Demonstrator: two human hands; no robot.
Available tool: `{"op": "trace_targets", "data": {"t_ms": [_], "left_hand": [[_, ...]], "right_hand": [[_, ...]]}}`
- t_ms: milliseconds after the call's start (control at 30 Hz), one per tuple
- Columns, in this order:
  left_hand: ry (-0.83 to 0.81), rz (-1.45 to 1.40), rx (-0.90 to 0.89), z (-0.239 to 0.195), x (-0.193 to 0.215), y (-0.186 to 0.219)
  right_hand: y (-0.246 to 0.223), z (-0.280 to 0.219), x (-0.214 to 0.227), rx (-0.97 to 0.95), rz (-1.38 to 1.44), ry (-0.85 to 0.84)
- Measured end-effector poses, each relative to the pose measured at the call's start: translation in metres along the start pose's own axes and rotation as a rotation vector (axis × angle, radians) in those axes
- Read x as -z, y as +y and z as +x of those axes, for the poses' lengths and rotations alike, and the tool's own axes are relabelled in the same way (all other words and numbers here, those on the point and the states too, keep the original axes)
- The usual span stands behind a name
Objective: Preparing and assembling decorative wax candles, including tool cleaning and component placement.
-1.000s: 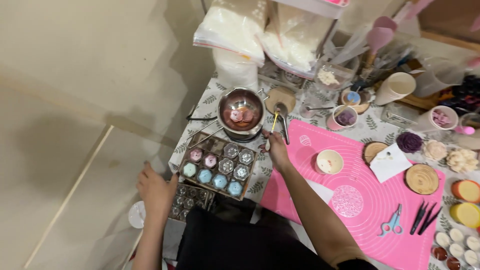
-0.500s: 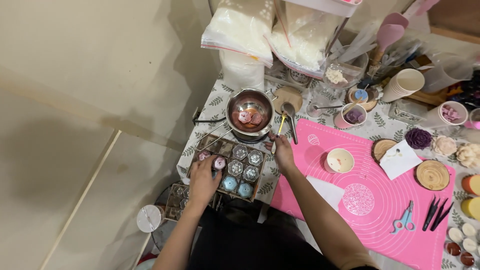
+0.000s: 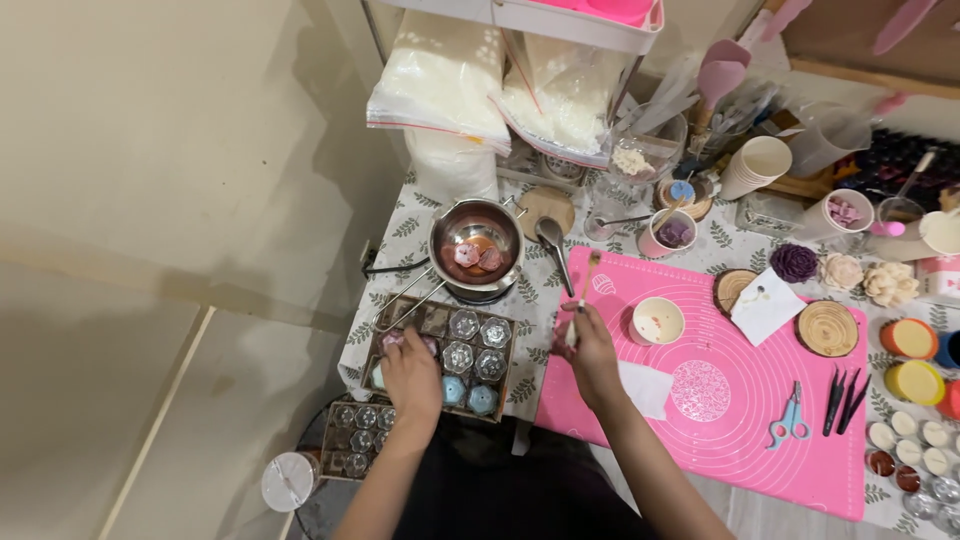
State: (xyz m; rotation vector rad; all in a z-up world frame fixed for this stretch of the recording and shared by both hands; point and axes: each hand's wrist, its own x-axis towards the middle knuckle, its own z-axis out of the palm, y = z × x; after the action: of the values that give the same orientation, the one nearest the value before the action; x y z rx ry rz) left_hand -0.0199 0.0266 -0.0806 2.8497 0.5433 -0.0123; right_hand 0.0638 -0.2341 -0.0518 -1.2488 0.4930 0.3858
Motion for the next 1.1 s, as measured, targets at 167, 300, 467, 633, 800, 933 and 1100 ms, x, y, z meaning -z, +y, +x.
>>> {"op": "trace_targets", "data": {"t_ms": [167,300,467,633,800,933,1100], "left_hand": [[-0.019,0.134,-0.017,0.005,-0.007,-0.002],[0.008,-0.114,-0.063,-0.009,0.052,0.014],[0.11,-0.19,-0.047,-0.047,0.079,0.029],[-0.025,-0.513,-0.008,-0.064,0.084,0.092],[-0.447,-1.236,-0.027,-0.054,0.033,0.165],[-0.193,-0.812,-0.293,-0.043,0.011,0.209],[-0.573,-1.221,-0.056,-0.045,0.035,0.249]], "right_hand": [[-0.055,-0.06,0.013,-0.056,0.2,-0.148],[-0.077,-0.07,0.029,-0.049,0.233,-0.159],[-0.099,-0.078,0.04,-0.074,0.203,-0.112],[-0.119,-0.083,0.059,0.037,0.147,-0.131],[-0.13,-0.081,0.087,0.104,0.116,-0.106],[-0.153,-0.097,0.096,0.083,0.124,-0.103],[-0.153,-0.1,0.137,0.145,0.165,-0.125]]}}
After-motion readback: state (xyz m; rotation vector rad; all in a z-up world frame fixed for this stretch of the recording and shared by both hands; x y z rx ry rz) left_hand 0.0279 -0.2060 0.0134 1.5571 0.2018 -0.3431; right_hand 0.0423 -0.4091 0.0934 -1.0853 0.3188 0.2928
